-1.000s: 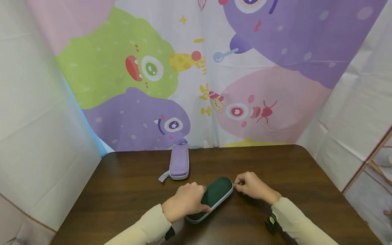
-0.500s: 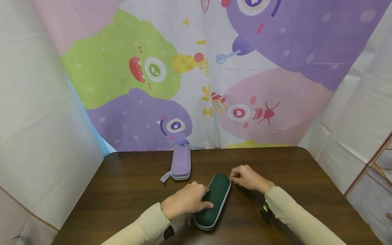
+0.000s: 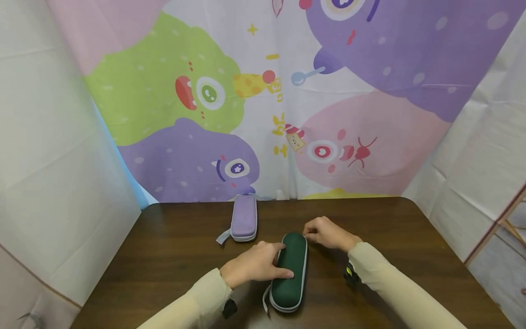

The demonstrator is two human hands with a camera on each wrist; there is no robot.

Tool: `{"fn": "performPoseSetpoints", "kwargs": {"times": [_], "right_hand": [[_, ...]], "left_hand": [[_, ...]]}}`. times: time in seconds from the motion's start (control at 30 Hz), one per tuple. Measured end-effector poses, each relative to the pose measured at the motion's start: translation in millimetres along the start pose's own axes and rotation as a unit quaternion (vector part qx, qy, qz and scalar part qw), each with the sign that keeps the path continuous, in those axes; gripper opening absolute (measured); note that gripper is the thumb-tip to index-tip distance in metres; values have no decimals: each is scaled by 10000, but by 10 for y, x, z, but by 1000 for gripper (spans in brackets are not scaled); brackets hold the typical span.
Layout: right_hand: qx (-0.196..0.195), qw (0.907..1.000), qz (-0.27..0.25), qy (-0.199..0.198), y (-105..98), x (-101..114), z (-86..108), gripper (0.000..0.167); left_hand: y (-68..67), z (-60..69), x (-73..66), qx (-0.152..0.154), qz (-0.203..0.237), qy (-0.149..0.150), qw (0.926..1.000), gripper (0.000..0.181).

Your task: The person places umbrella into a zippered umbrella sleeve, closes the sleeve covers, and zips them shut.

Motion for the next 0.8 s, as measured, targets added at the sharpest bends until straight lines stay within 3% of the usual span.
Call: {"fn": "performPoseSetpoints", "kwargs": {"times": [0.13, 0.23, 0.33, 0.43, 0.53, 0.8], "right_hand": [[47, 10000, -85, -8, 13, -5, -26, 14], [43, 9999, -83, -50, 22, -11, -38, 14], [34, 10000, -20, -36, 23, -32, -35, 14], [18, 10000, -2, 11, 18, -59, -14, 14], [-31, 10000, -38, 13, 3, -74, 7, 14], [-75, 9997, -203, -102, 9, -88, 13, 15]], "left_hand": [[29, -153, 127, -204, 341, 1, 9992, 77], [64, -273, 208, -184, 902, -142, 9956, 72], [124, -388, 252, 86, 1720, -483, 9839, 71], [178, -488, 242, 391, 2350, -867, 9673, 76], [197, -574, 211, 553, 2437, -1146, 9615, 77], [187, -713, 246, 408, 2176, -1577, 9623, 64]]}}
Point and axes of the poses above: each hand's wrist, its own z-axis away from the middle knuckle, its own y-axis out of the palm, x = y × z, the point moved 9 cm from there along -z, towards the middle knuckle, and after that the axes turned 6 degrees about -z, right-handed, at the moved point
